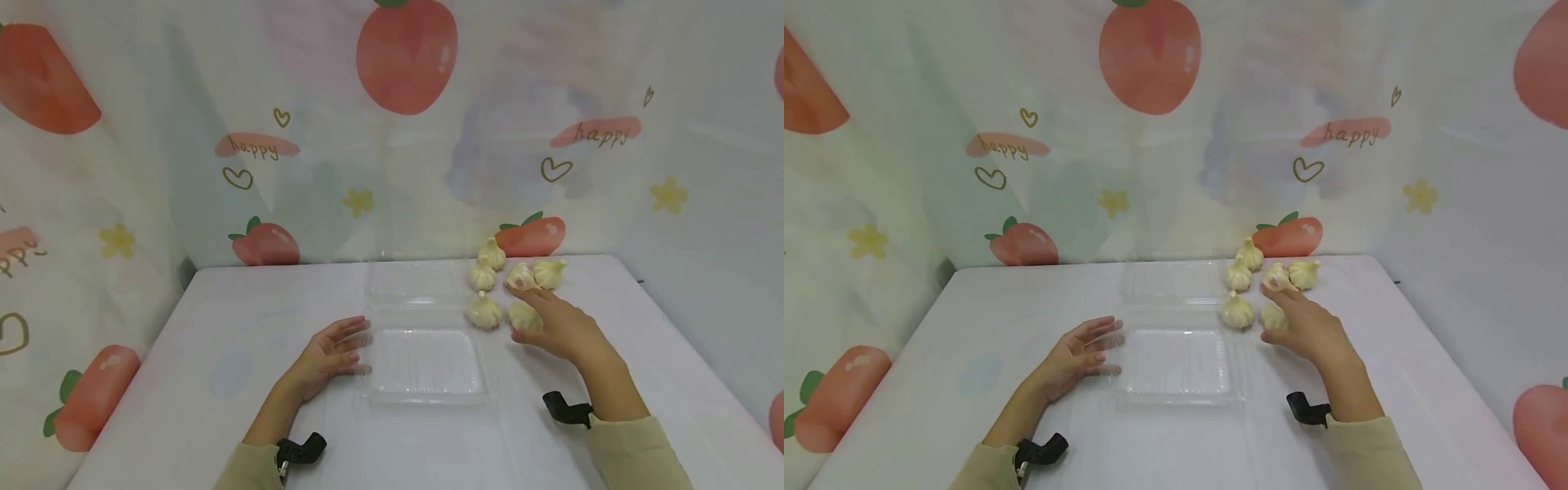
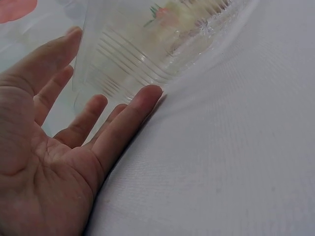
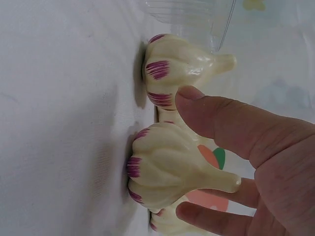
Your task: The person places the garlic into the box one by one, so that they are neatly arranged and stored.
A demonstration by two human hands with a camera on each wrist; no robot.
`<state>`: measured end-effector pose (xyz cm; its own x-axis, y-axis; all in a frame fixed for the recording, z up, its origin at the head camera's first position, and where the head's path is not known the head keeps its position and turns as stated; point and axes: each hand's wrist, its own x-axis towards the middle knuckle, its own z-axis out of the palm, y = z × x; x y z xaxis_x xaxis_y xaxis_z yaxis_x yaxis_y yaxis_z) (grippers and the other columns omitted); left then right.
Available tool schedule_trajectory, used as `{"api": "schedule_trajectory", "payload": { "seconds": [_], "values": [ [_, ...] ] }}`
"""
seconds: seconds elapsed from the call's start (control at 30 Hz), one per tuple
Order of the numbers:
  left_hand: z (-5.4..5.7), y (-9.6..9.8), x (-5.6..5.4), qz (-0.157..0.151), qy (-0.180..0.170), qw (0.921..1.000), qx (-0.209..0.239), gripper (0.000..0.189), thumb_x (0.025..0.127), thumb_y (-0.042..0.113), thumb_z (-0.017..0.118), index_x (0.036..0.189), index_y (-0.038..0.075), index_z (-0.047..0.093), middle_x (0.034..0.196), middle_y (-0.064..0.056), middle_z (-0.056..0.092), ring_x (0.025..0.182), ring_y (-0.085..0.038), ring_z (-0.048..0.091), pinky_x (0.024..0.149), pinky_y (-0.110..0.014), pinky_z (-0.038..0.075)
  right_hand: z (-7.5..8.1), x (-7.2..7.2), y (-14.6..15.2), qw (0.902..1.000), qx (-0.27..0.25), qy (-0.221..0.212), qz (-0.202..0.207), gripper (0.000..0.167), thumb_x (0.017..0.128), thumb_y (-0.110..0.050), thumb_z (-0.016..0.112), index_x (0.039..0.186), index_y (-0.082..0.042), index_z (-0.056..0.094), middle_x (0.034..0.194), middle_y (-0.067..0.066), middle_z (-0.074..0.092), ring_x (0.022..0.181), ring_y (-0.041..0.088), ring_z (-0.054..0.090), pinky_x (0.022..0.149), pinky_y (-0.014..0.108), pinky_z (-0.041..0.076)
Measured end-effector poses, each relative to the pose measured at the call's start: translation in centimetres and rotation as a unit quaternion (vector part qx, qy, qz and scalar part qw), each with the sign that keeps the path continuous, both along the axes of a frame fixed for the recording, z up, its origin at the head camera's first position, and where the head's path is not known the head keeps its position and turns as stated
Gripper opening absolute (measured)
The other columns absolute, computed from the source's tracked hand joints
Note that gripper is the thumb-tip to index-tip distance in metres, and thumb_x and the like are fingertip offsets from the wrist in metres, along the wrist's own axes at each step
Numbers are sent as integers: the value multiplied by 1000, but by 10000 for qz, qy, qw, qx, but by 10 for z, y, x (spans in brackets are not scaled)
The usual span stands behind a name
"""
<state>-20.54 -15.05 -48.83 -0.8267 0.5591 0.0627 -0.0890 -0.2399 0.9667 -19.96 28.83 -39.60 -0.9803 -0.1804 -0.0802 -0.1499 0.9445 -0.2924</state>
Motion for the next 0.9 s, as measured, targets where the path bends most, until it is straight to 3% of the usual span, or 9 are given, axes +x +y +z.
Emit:
{"api": "schedule_trajectory", "payload": {
  "seconds": [0.27, 0.43, 0.7, 0.9],
  "values": [
    [-2, 3, 5, 50, -20, 9999, 115, 66, 92, -4, 65, 151, 2, 36, 160, -22, 27, 145, -42, 31, 94, -49, 56, -1, 0, 1, 9996, -71, 168, 195, 72, 85, -37, 77, 147, -15, 48, 154, 22, 41, 132, 50, 44, 89, 77, 40],
    [-4, 3, 6, 68, -47, 9999, 140, 65, 92, -6, 64, 151, 3, 37, 159, -20, 30, 145, -42, 30, 94, -50, 56, -5, -2, 4, 9996, -109, 203, 179, 72, 84, -31, 79, 147, -17, 48, 152, 24, 42, 132, 50, 44, 91, 76, 40],
    [-2, -3, 1, -96, 66, 9999, 47, 65, 93, -9, 61, 151, 6, 37, 160, -18, 29, 145, -41, 31, 95, -50, 55, -11, -5, 5, 9990, -257, 355, 60, 62, 81, -30, 81, 137, -16, 57, 129, 18, 60, 115, 40, 58, 84, 68, 46],
    [2, -6, -6, -300, 119, 9995, -2, 66, 93, -7, 62, 152, 8, 36, 160, -19, 28, 145, -42, 31, 94, -50, 56, -11, -5, -6, 9988, -400, 272, 93, 49, 80, -27, 81, 124, -14, 62, 133, 16, 60, 115, 41, 58, 86, 64, 48]
  ]
}}
